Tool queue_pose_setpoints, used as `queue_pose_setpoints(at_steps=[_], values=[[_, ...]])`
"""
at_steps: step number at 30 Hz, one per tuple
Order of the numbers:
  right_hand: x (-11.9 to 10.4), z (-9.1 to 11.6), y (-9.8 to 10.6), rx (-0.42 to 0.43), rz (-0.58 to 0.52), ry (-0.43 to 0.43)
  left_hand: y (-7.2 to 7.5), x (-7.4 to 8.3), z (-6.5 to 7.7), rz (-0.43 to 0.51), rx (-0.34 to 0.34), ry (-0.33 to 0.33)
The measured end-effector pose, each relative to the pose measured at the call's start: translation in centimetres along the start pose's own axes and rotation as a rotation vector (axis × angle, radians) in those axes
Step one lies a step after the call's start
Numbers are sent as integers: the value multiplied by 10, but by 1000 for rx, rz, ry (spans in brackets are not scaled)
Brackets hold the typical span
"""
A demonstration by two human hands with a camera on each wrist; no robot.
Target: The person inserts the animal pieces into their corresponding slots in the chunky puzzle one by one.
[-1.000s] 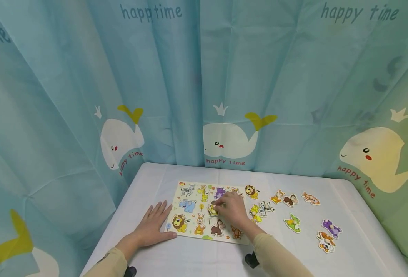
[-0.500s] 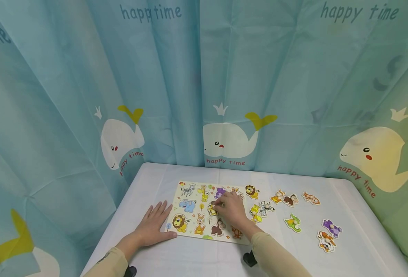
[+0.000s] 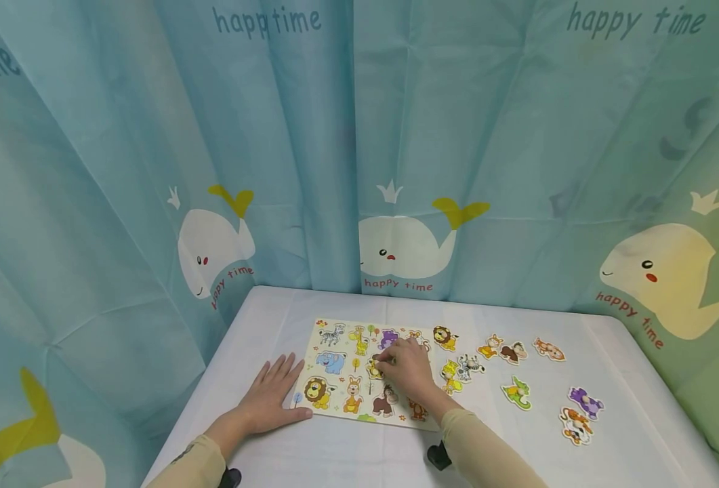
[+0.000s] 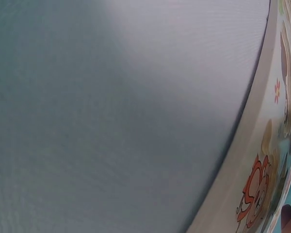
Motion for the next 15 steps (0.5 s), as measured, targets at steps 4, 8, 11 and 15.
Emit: queue_pose_setpoints(at_steps=[4, 8, 11, 15], values=[[1, -1, -2, -2, -9, -10, 0, -1, -1, -4, -5, 2], [1, -1, -3, -3, -14, -11, -1, -2, -1, 5, 9, -2], [1, -1, -3, 0, -17, -13, -1, -4, -1, 1, 12, 1], [1, -1, -3, 2, -17, -15, -1, -2, -1, 0, 1, 2]])
Point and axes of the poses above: each hand's wrist, its own z-axis away from the middle knuckle, its own y-axis out of the back of the hand, x = y × z, the point moved 10 cm from there along -z, towards the middle knuckle, and after that the axes turned 14 degrees about z, right-handed, at the moved point
